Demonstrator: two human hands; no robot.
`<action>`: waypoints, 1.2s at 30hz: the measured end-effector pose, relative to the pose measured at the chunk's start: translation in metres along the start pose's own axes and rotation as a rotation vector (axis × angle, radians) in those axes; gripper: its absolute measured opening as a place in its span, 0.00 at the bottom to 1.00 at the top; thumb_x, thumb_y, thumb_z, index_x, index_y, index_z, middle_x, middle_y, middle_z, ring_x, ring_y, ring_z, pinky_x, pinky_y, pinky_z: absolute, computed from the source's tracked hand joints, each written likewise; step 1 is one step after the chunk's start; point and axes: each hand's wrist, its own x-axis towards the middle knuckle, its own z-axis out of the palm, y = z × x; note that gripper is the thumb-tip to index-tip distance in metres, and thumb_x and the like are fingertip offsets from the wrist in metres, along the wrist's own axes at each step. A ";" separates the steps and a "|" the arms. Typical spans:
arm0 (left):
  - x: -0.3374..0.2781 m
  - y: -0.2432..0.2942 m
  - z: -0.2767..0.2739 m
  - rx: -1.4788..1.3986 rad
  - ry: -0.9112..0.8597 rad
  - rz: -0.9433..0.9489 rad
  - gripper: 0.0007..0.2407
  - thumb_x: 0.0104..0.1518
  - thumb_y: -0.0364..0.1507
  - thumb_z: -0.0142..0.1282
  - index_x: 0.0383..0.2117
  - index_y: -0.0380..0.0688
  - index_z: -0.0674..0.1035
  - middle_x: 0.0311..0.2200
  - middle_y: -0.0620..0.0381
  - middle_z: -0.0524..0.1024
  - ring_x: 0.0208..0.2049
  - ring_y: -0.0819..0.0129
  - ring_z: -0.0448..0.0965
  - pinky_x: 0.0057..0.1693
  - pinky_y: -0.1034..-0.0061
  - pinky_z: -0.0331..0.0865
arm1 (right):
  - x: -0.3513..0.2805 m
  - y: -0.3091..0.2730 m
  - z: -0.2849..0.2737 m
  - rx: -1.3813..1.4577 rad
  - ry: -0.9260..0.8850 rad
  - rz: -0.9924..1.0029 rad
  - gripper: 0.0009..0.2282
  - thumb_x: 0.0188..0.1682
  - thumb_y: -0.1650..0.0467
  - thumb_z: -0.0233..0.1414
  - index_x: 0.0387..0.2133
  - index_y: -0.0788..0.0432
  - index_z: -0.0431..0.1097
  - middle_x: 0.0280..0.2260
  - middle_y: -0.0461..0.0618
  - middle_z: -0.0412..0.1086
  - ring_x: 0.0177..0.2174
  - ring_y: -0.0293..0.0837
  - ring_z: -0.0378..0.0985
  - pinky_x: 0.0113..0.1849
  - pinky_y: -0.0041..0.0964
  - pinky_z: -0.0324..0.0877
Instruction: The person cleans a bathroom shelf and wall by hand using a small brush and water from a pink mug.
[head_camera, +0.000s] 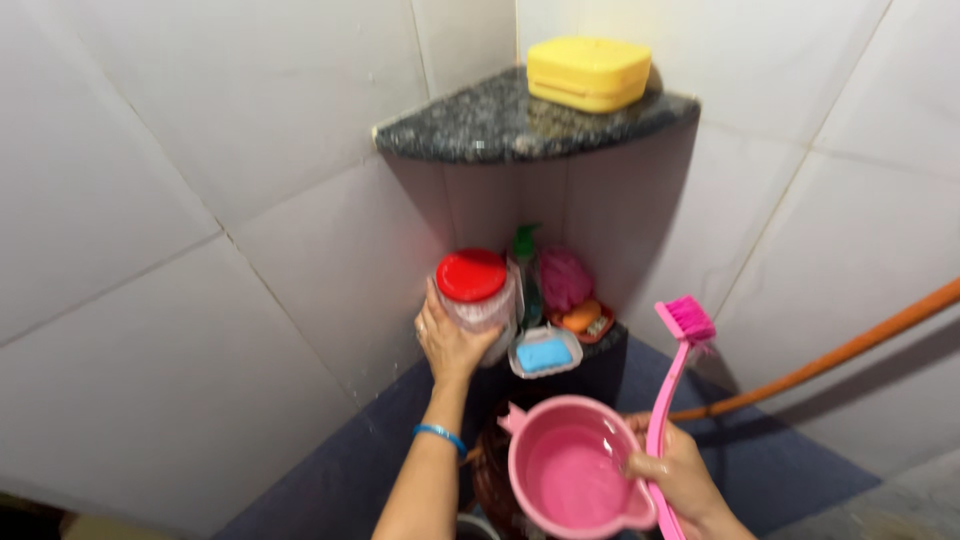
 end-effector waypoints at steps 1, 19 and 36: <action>-0.001 -0.002 0.003 0.012 -0.002 -0.021 0.59 0.27 0.42 0.81 0.69 0.48 0.49 0.60 0.45 0.62 0.60 0.39 0.65 0.63 0.48 0.60 | 0.000 0.008 0.004 0.024 0.023 -0.024 0.20 0.29 0.83 0.55 0.40 0.70 0.72 0.31 0.56 0.74 0.29 0.43 0.77 0.32 0.37 0.74; 0.025 0.078 -0.172 -0.461 0.356 0.103 0.50 0.38 0.32 0.73 0.74 0.44 0.56 0.69 0.41 0.63 0.70 0.48 0.64 0.73 0.58 0.60 | 0.065 0.102 -0.049 0.085 0.084 -0.087 0.23 0.30 0.84 0.58 0.44 0.71 0.69 0.31 0.61 0.75 0.30 0.45 0.78 0.36 0.37 0.74; 0.224 0.208 -0.138 -0.343 0.429 0.353 0.51 0.47 0.43 0.76 0.73 0.64 0.46 0.62 0.40 0.61 0.63 0.42 0.67 0.67 0.51 0.67 | -0.013 -0.075 0.046 0.270 0.004 -0.012 0.21 0.31 0.84 0.53 0.42 0.69 0.67 0.31 0.56 0.73 0.30 0.44 0.78 0.34 0.38 0.76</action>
